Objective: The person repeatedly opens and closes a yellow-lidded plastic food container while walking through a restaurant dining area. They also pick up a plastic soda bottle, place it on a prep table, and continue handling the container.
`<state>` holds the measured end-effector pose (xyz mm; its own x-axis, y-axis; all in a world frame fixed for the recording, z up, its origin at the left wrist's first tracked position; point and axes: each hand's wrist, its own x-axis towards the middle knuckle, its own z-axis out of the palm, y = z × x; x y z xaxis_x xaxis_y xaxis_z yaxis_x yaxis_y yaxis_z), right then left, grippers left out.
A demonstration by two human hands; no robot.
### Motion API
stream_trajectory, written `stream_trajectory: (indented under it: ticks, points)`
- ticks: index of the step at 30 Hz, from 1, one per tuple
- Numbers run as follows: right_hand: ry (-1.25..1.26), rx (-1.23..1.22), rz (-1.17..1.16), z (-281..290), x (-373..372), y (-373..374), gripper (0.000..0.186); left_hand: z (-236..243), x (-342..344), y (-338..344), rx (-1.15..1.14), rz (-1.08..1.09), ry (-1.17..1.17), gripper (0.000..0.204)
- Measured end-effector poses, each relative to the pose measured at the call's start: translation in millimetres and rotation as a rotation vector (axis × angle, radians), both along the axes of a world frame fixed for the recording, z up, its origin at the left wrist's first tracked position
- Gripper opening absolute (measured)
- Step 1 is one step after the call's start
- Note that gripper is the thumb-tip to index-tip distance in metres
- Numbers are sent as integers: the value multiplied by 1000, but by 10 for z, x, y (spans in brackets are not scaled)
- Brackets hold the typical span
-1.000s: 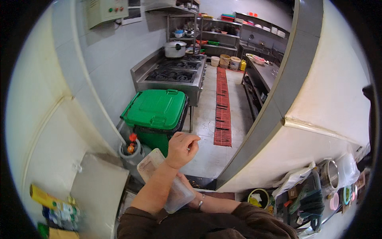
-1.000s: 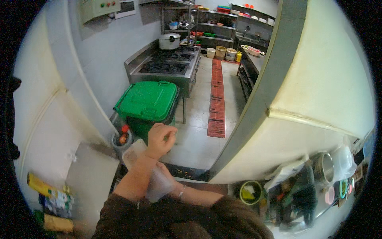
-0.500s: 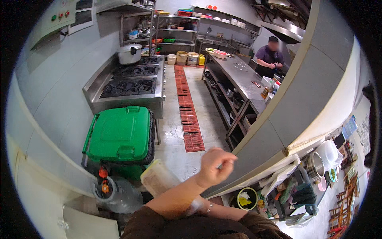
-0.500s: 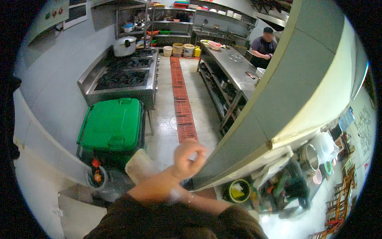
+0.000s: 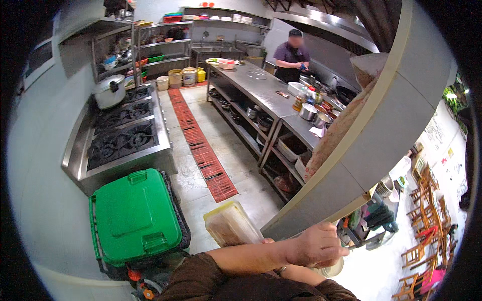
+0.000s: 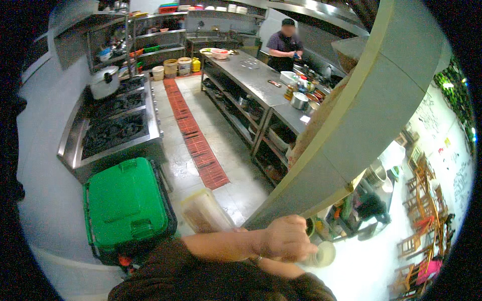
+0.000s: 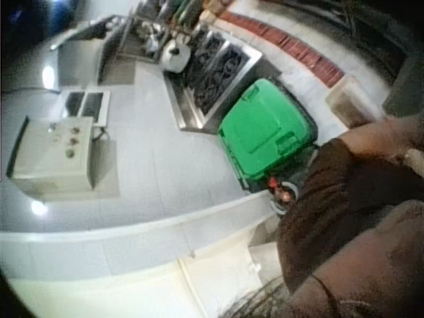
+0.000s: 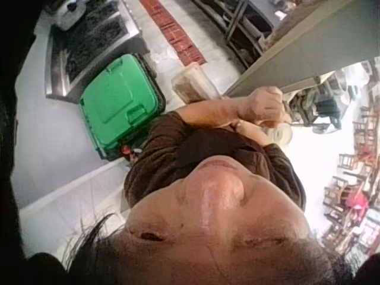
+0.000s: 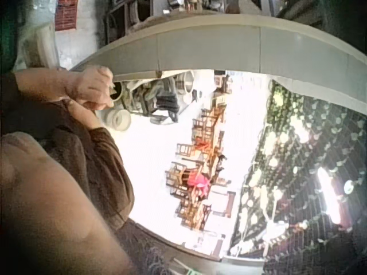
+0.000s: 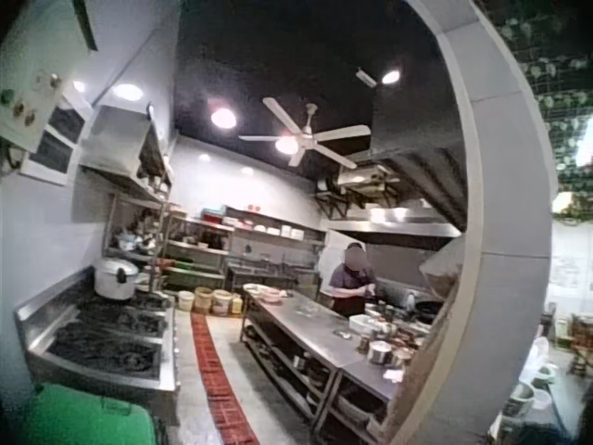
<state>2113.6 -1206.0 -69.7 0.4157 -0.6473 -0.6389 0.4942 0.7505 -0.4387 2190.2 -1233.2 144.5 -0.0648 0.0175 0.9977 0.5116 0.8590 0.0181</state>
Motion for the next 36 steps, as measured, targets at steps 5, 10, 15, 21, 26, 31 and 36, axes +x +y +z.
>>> stream_trajectory:
  ticks: [5, 10, 15, 21, 26, 31, 36]
  points:
    - [12, 6, -139, 30, -122, 224, 48, 28, -102, 86, 43, -198, 8, 21]
    - [15, -15, -303, 105, -417, 615, 48, 18, -502, 367, 12, -331, 15, 18]
    - [-10, -98, -432, 183, -818, 1033, 48, 117, -887, 874, -200, -398, 59, 15]
    - [-27, -244, -687, 324, -1479, 1919, 48, 454, -1468, 1676, -559, -606, 70, 17]
    - [-108, -361, -869, 261, -1909, 2551, 48, 354, -2075, 2441, -594, -832, -19, 26]
    - [-118, -454, -1055, 184, -2247, 3239, 48, 294, -2592, 3160, -572, -1011, 28, 21]
    - [-119, -507, -1273, 75, -2541, 3941, 49, 224, -2922, 3844, -587, -1247, 52, 15]
